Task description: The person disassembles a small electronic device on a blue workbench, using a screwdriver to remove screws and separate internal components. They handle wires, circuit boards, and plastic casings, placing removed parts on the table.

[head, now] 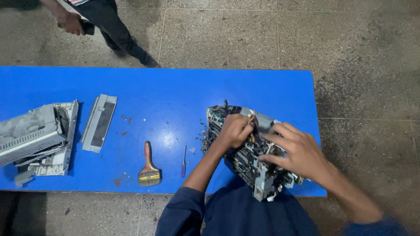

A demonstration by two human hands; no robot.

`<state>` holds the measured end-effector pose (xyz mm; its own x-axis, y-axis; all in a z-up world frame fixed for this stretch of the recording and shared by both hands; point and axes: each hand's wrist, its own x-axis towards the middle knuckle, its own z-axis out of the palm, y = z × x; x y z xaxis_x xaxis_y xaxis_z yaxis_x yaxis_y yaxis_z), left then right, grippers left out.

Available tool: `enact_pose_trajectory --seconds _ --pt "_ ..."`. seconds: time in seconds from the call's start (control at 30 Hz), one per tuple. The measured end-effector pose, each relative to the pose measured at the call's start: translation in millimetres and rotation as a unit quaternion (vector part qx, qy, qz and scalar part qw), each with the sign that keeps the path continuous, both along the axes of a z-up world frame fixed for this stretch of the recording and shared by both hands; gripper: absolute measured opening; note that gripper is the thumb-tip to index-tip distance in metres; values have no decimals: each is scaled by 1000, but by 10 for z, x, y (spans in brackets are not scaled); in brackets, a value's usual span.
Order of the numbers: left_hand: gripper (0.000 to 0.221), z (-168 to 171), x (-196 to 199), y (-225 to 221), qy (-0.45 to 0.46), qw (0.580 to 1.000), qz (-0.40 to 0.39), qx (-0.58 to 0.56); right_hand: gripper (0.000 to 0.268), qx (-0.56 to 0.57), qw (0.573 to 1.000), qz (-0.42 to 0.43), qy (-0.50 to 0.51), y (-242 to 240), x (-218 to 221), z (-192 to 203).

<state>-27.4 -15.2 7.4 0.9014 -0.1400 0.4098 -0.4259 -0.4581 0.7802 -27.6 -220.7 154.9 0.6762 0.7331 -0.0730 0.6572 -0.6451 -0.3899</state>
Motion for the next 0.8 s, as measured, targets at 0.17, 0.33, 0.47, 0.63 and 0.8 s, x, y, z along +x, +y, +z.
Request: enact_pose_trajectory --seconds 0.17,0.33,0.47,0.63,0.8 --pt "27 86 -62 -335 -19 998 -45 50 55 80 995 59 -30 -364 -90 -18" --pt "28 255 -15 -501 -18 993 -85 77 46 57 997 23 53 -632 -66 -94" --pt "28 291 -47 -591 5 991 -102 86 46 75 994 -3 75 -793 -182 -118" --pt "29 343 -22 -618 -2 991 -95 95 47 94 994 -24 55 -795 -226 -120" --pt "29 330 -39 -607 14 990 -99 97 47 98 995 -15 16 -787 -275 -177"
